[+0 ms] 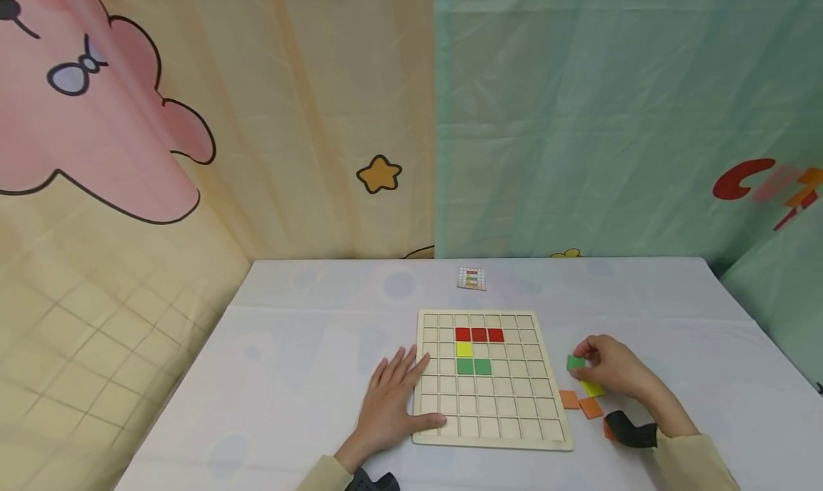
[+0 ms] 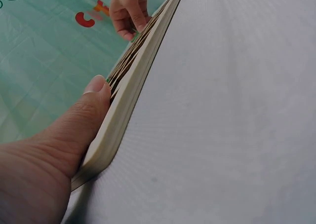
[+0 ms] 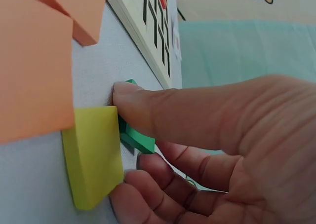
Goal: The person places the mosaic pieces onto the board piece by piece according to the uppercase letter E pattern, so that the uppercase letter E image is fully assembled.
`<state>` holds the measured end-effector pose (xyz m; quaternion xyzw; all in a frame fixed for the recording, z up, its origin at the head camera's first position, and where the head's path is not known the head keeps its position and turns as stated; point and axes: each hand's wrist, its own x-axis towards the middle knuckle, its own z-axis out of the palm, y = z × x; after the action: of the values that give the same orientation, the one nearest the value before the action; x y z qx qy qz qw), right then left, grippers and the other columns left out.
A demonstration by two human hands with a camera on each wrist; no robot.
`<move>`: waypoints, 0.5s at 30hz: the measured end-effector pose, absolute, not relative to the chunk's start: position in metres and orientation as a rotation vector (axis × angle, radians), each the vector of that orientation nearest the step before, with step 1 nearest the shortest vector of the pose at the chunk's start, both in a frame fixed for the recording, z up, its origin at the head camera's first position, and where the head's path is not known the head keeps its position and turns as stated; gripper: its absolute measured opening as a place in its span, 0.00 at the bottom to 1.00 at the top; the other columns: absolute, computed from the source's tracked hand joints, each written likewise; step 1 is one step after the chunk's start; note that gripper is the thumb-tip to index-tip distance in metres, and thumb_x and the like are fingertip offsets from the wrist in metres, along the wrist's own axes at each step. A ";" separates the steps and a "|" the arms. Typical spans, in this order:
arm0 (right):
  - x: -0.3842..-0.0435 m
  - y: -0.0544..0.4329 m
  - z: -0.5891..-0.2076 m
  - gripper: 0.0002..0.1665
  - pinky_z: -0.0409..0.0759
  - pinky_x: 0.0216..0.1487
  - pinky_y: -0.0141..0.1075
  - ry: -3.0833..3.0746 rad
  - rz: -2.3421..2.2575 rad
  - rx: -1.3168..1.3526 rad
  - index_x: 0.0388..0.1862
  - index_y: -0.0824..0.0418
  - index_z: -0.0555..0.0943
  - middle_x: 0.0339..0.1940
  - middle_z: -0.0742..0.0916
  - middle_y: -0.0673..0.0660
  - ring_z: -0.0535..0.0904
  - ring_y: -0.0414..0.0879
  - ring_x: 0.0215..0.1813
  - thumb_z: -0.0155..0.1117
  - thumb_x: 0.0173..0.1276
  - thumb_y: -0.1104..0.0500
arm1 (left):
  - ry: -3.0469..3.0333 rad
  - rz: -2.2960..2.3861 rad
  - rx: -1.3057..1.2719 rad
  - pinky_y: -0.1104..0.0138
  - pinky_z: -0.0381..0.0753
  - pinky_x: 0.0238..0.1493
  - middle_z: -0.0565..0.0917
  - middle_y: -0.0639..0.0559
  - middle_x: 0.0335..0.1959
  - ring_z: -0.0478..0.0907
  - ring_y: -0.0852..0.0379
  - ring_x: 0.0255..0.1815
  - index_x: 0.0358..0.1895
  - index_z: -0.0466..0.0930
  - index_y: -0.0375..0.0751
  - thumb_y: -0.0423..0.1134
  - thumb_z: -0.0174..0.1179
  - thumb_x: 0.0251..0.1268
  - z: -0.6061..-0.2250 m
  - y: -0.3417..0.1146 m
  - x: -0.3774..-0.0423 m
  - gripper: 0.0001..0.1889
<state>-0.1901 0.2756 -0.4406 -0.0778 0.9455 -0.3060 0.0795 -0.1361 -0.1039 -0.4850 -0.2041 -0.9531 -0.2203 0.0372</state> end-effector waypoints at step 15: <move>-0.187 0.262 -0.442 0.08 0.77 0.30 0.34 3.028 -1.040 -0.320 0.40 0.64 0.84 0.33 0.85 0.52 0.78 0.45 0.32 0.67 0.62 0.63 | -2.913 -0.679 -0.628 0.54 0.39 0.71 0.54 0.47 0.75 0.44 0.48 0.75 0.73 0.58 0.46 0.72 0.58 0.48 -0.485 -0.104 -0.136 0.51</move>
<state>-0.1870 0.2615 -0.4421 -0.0995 0.9403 -0.3231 -0.0379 -0.1362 -0.1036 -0.4850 -0.2054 -0.9522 -0.2221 0.0424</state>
